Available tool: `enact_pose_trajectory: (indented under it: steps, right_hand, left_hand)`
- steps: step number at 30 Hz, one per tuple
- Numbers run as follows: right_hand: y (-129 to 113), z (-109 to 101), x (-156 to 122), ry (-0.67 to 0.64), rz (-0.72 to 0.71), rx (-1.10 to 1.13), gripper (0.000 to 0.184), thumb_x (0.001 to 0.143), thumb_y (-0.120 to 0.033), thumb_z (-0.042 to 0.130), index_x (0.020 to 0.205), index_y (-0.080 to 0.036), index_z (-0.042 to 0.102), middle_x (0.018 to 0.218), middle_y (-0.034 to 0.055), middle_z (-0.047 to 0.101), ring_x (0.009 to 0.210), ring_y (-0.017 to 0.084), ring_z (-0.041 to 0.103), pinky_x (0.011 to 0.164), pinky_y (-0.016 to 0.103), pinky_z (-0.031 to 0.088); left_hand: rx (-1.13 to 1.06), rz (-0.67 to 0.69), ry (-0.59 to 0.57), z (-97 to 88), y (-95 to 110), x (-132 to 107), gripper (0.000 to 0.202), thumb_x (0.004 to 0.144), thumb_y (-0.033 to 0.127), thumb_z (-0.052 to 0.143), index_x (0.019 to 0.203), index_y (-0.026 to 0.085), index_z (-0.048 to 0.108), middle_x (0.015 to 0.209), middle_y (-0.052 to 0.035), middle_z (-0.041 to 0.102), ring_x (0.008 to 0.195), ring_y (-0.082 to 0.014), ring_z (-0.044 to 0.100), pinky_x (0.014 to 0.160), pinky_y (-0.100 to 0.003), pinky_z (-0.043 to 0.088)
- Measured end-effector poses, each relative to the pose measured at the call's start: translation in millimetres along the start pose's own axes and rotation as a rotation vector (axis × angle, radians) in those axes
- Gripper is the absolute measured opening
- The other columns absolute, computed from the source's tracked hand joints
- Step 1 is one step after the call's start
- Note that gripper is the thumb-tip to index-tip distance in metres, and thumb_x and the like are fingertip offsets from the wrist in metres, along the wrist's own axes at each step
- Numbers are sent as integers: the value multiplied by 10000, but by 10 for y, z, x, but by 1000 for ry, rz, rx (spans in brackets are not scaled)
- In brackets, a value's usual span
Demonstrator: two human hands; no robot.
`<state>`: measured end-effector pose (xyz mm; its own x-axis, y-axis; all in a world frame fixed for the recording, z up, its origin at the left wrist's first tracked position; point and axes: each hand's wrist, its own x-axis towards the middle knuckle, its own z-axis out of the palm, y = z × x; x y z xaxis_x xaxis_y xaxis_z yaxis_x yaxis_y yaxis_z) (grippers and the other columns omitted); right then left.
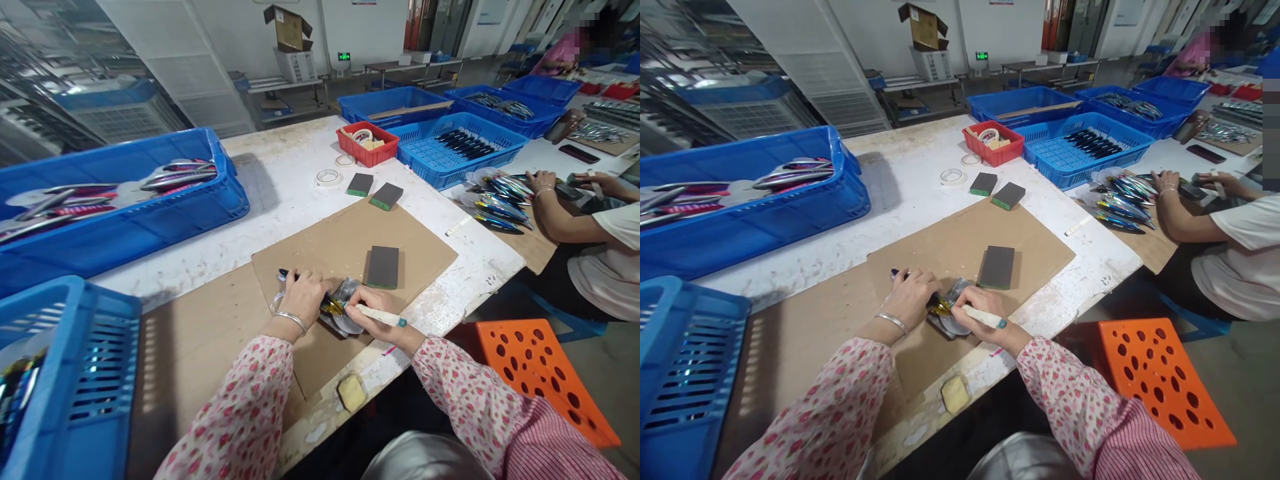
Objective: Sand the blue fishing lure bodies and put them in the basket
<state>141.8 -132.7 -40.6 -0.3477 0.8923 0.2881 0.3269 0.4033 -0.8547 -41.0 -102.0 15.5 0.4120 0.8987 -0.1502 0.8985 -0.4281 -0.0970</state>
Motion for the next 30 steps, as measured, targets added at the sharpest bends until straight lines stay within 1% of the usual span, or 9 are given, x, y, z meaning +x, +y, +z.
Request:
enact_pose_trajectory:
  steps: [4,8,12,17,21,23,26,30]
  right_hand:
    - [-14,0,-2,-4,24,4,167,893,-289,563,759,-201,514,774,5,606,737,157,564,670,260,401]
    - [-76,-51,14,-31,44,17,148,879,-271,557,755,-204,513,760,-6,596,720,151,553,651,244,392]
    - [-112,-106,43,-83,37,37,141,866,-246,558,740,-201,511,735,-20,580,677,135,532,628,230,371]
    - [-95,-123,63,-106,15,-33,140,832,-204,569,716,-198,492,697,-32,559,631,122,509,612,227,348]
    - [-73,-145,55,-136,-12,-22,164,847,-229,559,708,-198,478,686,-32,548,626,123,508,601,228,344]
    - [-59,-147,48,-122,-19,18,185,854,-258,559,700,-196,477,677,-33,547,618,122,508,592,229,341]
    - [-49,-130,43,-85,14,56,195,870,-287,546,710,-194,485,690,-26,565,624,125,521,593,229,350]
    - [-64,-99,39,-64,24,44,188,882,-298,540,730,-196,503,716,-18,580,650,130,530,612,234,363]
  left_hand:
    - [-14,-3,13,22,-10,-1,367,730,3,470,943,198,697,999,-114,670,1028,-292,557,1011,-572,291]
    - [-15,0,16,14,-3,1,363,734,2,469,936,195,700,999,-116,670,1035,-295,559,1016,-572,291]
    - [-12,13,5,-3,4,6,354,758,6,443,918,191,700,1009,-123,669,1035,-304,560,1006,-580,306]
    - [3,15,-20,-9,2,15,357,766,3,440,928,194,694,1015,-112,667,1028,-291,565,1010,-576,313]
    - [5,16,-24,-34,8,13,360,772,4,436,940,192,693,1008,-102,672,1023,-282,561,1008,-568,318]
    - [8,19,-22,-46,12,8,355,778,10,432,937,191,694,1008,-101,674,1023,-278,559,1008,-563,319]
    - [14,18,-15,-47,13,3,348,781,20,430,943,183,692,1011,-109,673,1020,-285,558,1000,-567,324]
    - [12,11,-9,-19,4,7,335,770,28,448,927,194,694,999,-108,674,1001,-281,564,1006,-572,318]
